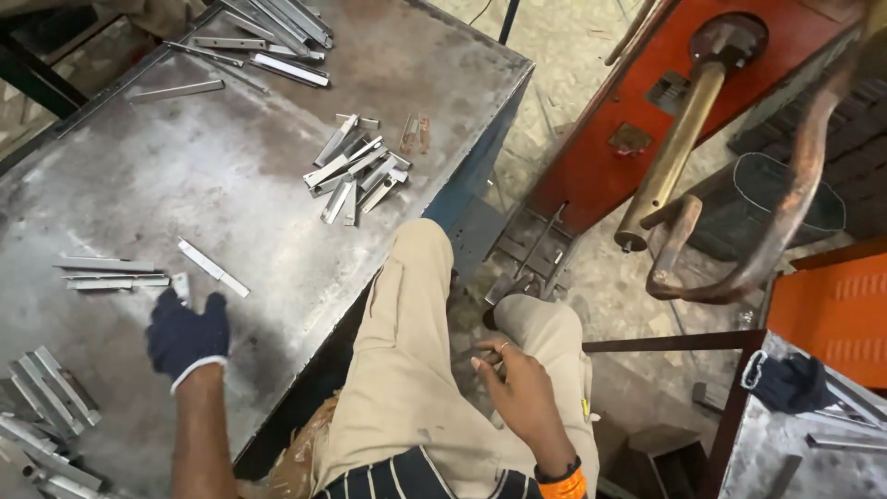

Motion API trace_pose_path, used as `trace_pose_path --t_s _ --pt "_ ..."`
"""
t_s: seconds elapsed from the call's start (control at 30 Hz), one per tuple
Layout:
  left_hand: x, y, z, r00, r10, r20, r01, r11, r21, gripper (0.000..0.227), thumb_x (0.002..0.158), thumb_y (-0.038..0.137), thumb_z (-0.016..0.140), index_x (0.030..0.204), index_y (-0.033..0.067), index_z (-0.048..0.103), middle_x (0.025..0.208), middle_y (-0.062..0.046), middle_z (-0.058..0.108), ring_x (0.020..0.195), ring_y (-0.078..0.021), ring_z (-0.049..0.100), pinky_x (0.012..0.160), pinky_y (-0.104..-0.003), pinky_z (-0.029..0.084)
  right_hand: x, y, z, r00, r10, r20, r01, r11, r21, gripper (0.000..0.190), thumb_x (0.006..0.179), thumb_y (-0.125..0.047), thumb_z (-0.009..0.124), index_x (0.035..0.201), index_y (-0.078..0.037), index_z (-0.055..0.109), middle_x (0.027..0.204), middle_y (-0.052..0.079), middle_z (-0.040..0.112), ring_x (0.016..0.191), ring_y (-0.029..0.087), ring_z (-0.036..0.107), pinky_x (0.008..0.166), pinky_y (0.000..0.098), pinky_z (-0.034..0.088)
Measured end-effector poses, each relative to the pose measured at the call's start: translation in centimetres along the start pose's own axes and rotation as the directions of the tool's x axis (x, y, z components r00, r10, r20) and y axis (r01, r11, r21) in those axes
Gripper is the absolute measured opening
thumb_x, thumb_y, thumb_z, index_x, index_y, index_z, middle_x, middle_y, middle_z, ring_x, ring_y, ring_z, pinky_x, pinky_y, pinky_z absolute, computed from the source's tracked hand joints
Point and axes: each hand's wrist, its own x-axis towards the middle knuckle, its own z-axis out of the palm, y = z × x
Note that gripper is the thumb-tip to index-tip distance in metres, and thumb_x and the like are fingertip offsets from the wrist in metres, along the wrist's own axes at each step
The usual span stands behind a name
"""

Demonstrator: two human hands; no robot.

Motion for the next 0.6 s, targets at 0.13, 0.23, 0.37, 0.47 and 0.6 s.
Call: trace_pose_path --t_s 0.13,0.23,0.37,0.47,0.6 --pt "0.1 -0.4 1.6 0.996 -0.026 -0.091 0.044 0.980 0.195 0.062 0.088 0.042 0.080 0.133 0.0018 0.065 0.120 -0.025 0.068 0.108 -0.0435 0.063 0.087 -0.054 0.049 0.6 -0.2 0.4 0.999 -0.033 -0.006 0.033 0.998 -0.054 0.029 0.088 -0.029 0.073 0.112 -0.013 0.071 0.069 0.008 0.069 0.057 0.023 0.064 0.056 0.0381 0.048" --pt "0.8 2.4 5.4 0.967 0.248 -0.055 -0.252 0.963 -0.096 0.047 0.094 0.032 0.078 0.130 0.0051 0.067 0.129 -0.018 0.068 0.120 -0.0376 0.061 0.104 -0.048 0.048 0.4 -0.3 0.3 0.999 0.024 0.023 -0.023 0.998 -0.063 0.029 0.088 -0.030 0.073 0.113 -0.013 0.072 0.068 0.011 0.070 0.059 0.023 0.065 0.058 0.0376 0.049" --pt "3.7 9.9 10.5 0.934 0.358 0.018 -0.343 0.907 -0.243 0.040 0.088 0.031 0.077 0.122 0.0096 0.071 0.118 -0.015 0.069 0.112 -0.0356 0.063 0.097 -0.047 0.051 -0.2 0.9 0.2 0.999 0.043 0.011 -0.043 0.999 -0.029 0.029 0.088 -0.027 0.073 0.112 -0.012 0.071 0.077 0.009 0.075 0.062 0.023 0.070 0.060 0.0369 0.052" --pt "5.7 13.4 14.1 0.929 0.362 0.074 -0.337 0.913 -0.230 0.036 0.086 0.032 0.076 0.114 0.0099 0.072 0.111 -0.016 0.069 0.106 -0.0368 0.063 0.089 -0.050 0.051 -0.9 2.9 0.4 0.997 0.068 -0.029 -0.068 0.997 -0.021 0.029 0.087 -0.026 0.074 0.112 -0.011 0.071 0.079 0.010 0.076 0.064 0.023 0.071 0.061 0.0368 0.054" --pt "6.4 14.8 17.0 0.946 0.309 0.098 -0.314 0.949 0.035 0.021 0.087 0.029 0.073 0.092 0.0087 0.075 0.106 -0.018 0.067 0.102 -0.0390 0.063 0.083 -0.050 0.052 -1.9 4.3 0.0 0.994 0.072 -0.082 -0.075 0.997 -0.036 0.029 0.087 -0.025 0.074 0.112 -0.012 0.071 0.082 0.008 0.077 0.064 0.025 0.072 0.061 0.0365 0.054"
